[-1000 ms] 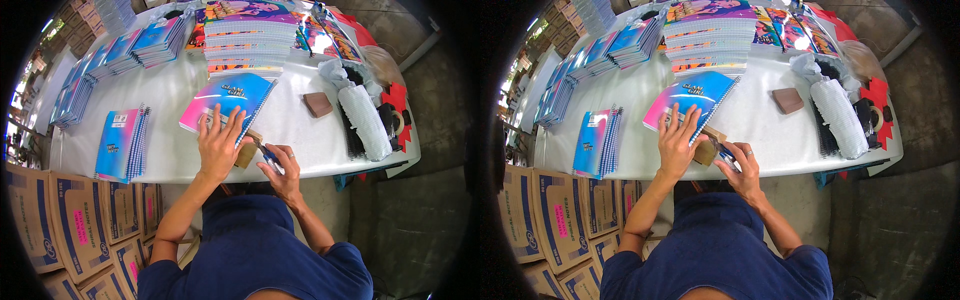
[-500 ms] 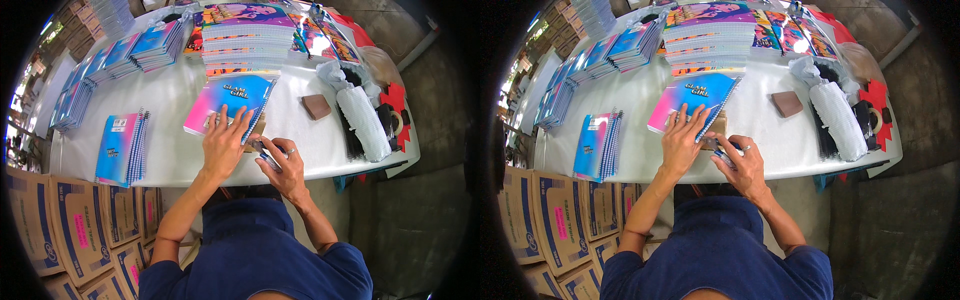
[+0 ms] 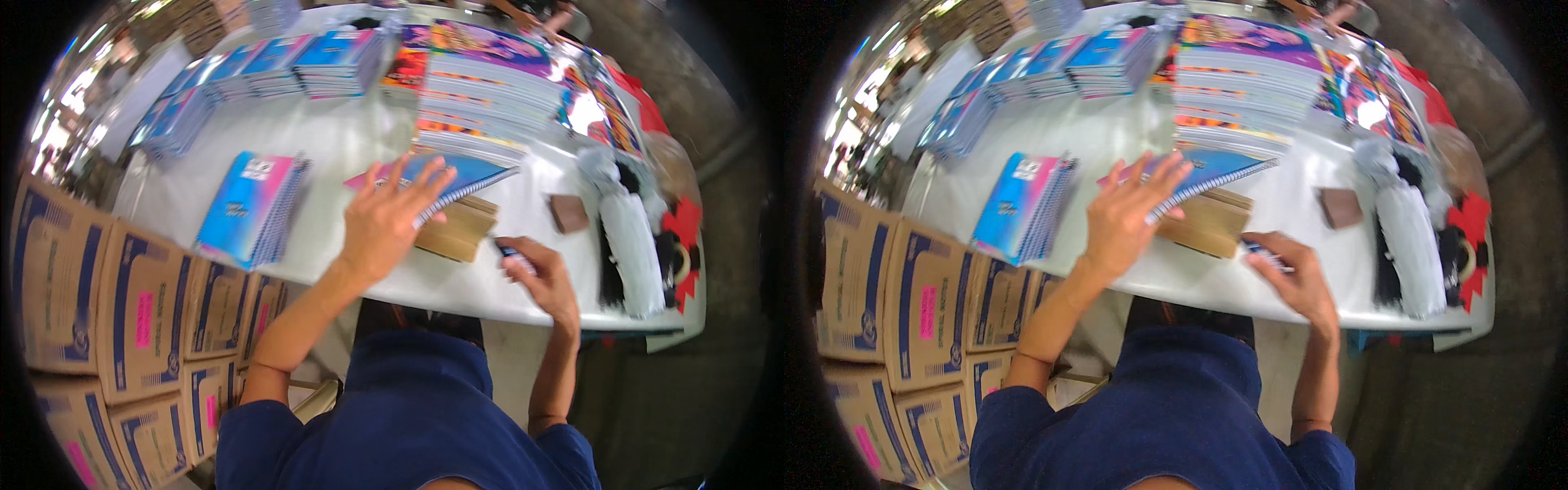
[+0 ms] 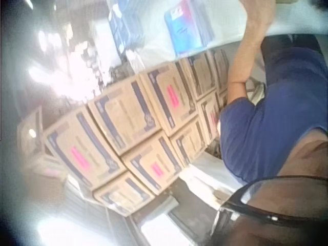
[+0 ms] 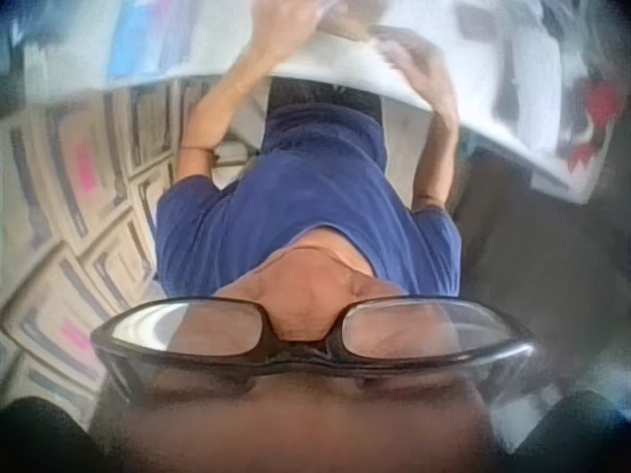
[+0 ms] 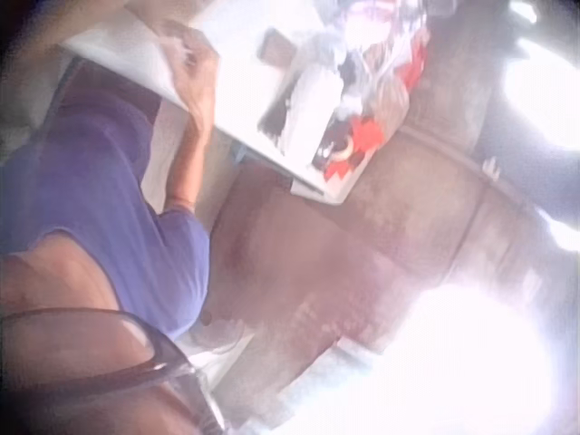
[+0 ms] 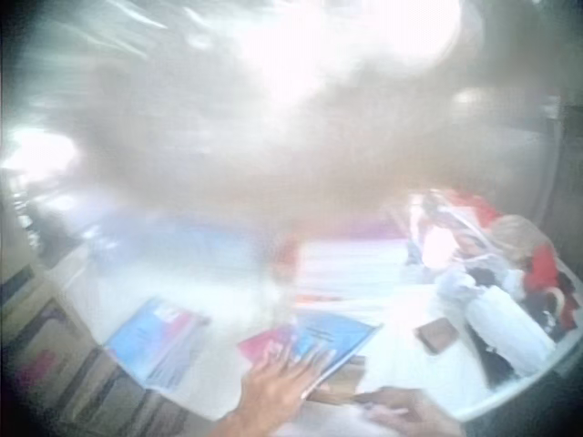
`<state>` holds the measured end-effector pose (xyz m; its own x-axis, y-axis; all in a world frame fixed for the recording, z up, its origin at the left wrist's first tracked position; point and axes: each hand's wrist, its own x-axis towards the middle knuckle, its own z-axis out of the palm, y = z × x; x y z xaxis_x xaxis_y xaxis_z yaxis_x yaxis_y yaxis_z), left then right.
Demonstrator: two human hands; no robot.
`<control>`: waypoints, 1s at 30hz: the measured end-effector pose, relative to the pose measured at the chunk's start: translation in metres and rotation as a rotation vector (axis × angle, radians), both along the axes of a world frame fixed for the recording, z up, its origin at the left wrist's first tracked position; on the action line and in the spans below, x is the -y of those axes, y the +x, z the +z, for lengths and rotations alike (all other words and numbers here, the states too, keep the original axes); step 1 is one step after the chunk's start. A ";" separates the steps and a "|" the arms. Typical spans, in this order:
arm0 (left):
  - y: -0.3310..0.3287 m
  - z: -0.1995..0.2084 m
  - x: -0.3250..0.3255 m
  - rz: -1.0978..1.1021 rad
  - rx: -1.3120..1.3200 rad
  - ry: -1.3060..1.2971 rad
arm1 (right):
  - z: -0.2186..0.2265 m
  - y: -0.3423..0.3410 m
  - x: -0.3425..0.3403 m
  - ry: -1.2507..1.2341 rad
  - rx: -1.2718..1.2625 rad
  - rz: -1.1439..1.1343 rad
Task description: The person picks up a spiral notebook, places it on a wooden jig, and uses a pair of pliers to bend the metal coil ends to secure them.
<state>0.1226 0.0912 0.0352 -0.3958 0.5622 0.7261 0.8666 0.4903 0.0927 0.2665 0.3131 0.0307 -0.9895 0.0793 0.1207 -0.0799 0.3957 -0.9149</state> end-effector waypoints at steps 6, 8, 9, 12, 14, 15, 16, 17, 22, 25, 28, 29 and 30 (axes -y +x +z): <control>-0.041 0.066 0.124 0.218 0.098 0.198 | -0.073 -0.041 -0.075 0.630 -0.139 -0.434; -0.050 0.057 0.166 0.296 0.136 0.110 | -0.103 -0.047 -0.100 0.864 -0.166 -0.452; -0.055 0.039 0.189 0.294 0.225 0.071 | -0.108 -0.047 -0.102 1.033 -0.129 -0.405; -0.058 -0.011 0.253 0.191 0.789 -0.148 | -0.105 -0.069 -0.119 0.833 -0.434 -0.353; -0.055 -0.014 0.257 0.188 0.781 -0.330 | -0.086 -0.093 -0.147 0.669 -0.459 -0.492; -0.055 -0.013 0.261 0.193 0.773 -0.422 | -0.054 -0.106 -0.150 0.605 -0.493 -0.565; -0.057 -0.009 0.266 0.168 0.833 -0.416 | -0.019 -0.121 -0.150 0.459 -0.531 -0.620; -0.061 -0.004 0.269 0.138 0.889 -0.407 | 0.008 -0.141 -0.153 0.318 -0.572 -0.677; -0.073 0.000 0.230 0.092 0.746 -0.028 | 0.092 -0.219 -0.159 -0.006 0.055 -0.520; -0.073 0.003 0.181 0.059 0.606 0.066 | 0.106 -0.232 -0.181 0.004 0.150 -0.403; -0.084 0.005 0.136 -0.051 0.574 0.121 | 0.116 -0.231 -0.191 0.036 0.113 -0.393; -0.090 0.005 0.119 -0.093 0.596 0.159 | 0.116 -0.228 -0.191 0.026 0.071 -0.380; -0.095 0.006 0.100 -0.141 0.618 0.197 | 0.117 -0.224 -0.189 0.016 0.029 -0.372</control>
<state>0.0274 -0.0084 0.0416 -0.7050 0.5186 0.4839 0.6797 0.2993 0.6696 0.0423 0.5025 0.1475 -0.8965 0.4322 0.0977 0.0975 0.4075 -0.9080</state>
